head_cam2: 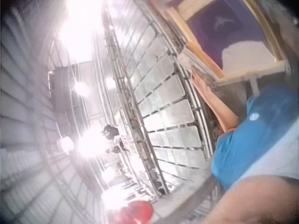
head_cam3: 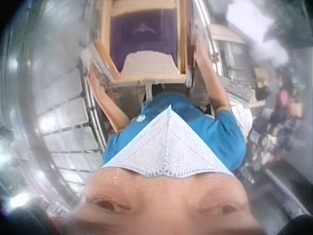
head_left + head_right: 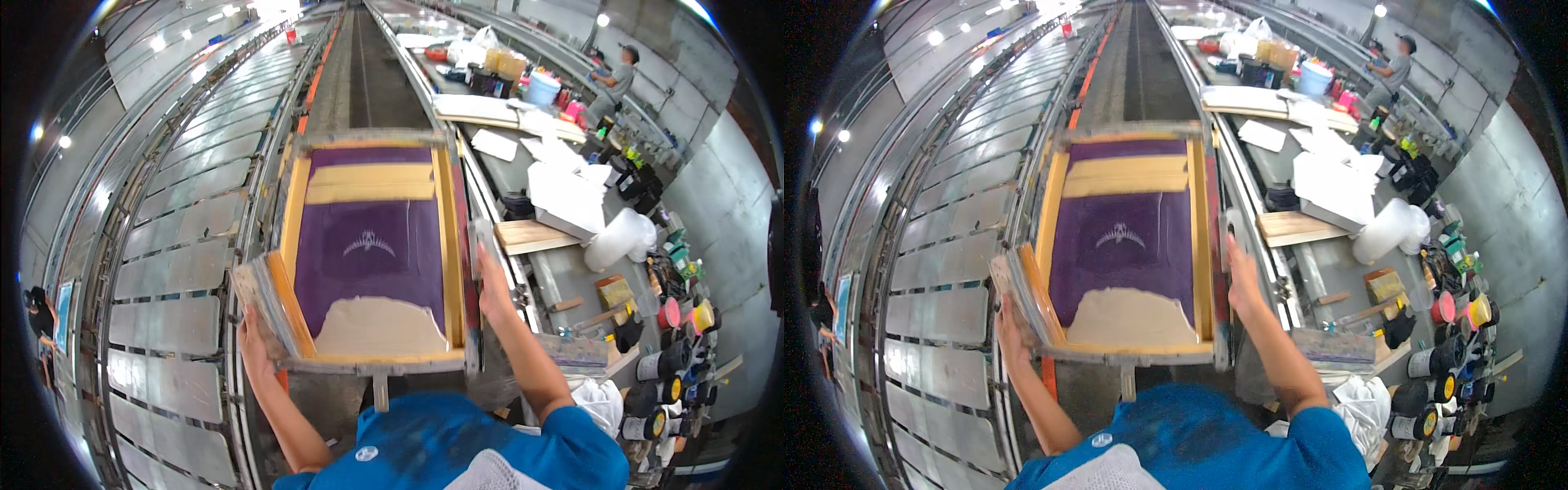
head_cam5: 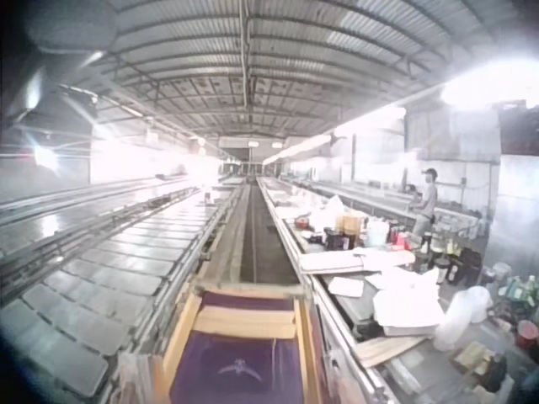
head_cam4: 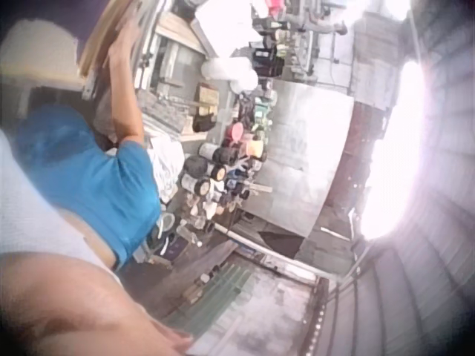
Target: The person pours a beige paste into a screen printing frame, spreads it with a squeegee, and then pulls the squeegee across the screen to print a design onto fabric laid on a conveyor. The person repeats the squeegee strokes multiple times to ensure even coverage.
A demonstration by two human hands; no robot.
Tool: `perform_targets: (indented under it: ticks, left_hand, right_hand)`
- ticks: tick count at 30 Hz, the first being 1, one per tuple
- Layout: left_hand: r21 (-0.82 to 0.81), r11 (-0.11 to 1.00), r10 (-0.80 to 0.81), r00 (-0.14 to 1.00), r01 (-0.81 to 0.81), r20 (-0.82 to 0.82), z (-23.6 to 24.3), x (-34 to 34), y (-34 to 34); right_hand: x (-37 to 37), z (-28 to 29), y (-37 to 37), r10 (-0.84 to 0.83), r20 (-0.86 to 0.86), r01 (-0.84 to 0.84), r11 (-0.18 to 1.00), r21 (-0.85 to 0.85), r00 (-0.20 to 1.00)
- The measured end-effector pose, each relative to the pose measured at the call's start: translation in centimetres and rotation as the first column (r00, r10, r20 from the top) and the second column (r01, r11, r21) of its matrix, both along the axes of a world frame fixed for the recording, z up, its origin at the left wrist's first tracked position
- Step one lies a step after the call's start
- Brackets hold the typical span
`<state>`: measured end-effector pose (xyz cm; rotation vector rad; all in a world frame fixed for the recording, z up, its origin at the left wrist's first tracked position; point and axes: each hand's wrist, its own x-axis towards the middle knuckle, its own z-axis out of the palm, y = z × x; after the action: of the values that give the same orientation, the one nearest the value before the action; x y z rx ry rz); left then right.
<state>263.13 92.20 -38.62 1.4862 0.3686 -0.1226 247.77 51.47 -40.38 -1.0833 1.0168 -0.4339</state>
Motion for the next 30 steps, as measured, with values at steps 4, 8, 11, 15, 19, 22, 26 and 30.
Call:
perform_targets:
  ticks: [4,8,11,15,19,22,26,30]
  left_hand:
    - [-0.034,0.994,-0.107,0.994,0.107,0.0,0.3,14.1,-4.5]
    - [0.095,0.993,-0.077,0.995,0.07,0.068,1.3,27.4,-10.4]
    - [0.206,0.969,-0.156,0.984,0.135,0.088,2.2,35.4,-16.3]
    - [0.308,0.748,-0.651,0.741,0.588,0.166,2.8,44.4,-25.5]
    - [0.555,0.318,-0.927,0.376,0.768,0.012,-0.4,54.7,-33.4]
    - [0.604,0.053,-0.958,0.212,0.795,-0.194,-3.1,63.0,-41.3]
    - [0.685,-0.118,-0.935,0.152,0.719,-0.321,-6.8,71.3,-50.0]
    - [0.623,-0.334,-0.913,-0.077,0.707,-0.401,-8.1,78.8,-58.6]
  right_hand:
    - [14.0,-1.2,-5.3,-0.006,0.13,-0.004,0.997,0.075,0.992]
    - [23.2,-2.7,-10.7,0.005,0.07,-0.012,0.995,0.102,0.998]
    - [29.3,-2.1,-11.9,-0.07,0.133,0.034,0.967,0.253,0.989]
    - [36.6,-6.7,-16.8,-0.188,0.093,0.164,0.961,0.223,0.978]
    - [45.1,-12.3,-23.2,-0.162,0.039,0.15,0.963,0.225,0.986]
    - [53.9,-15.4,-28.2,-0.129,0.026,0.122,0.974,0.188,0.991]
    - [65.3,-16.6,-34.7,-0.11,0.016,0.105,0.976,0.19,0.994]
    - [71.7,-19.2,-42.0,-0.071,-0.023,0.074,0.982,0.172,0.997]
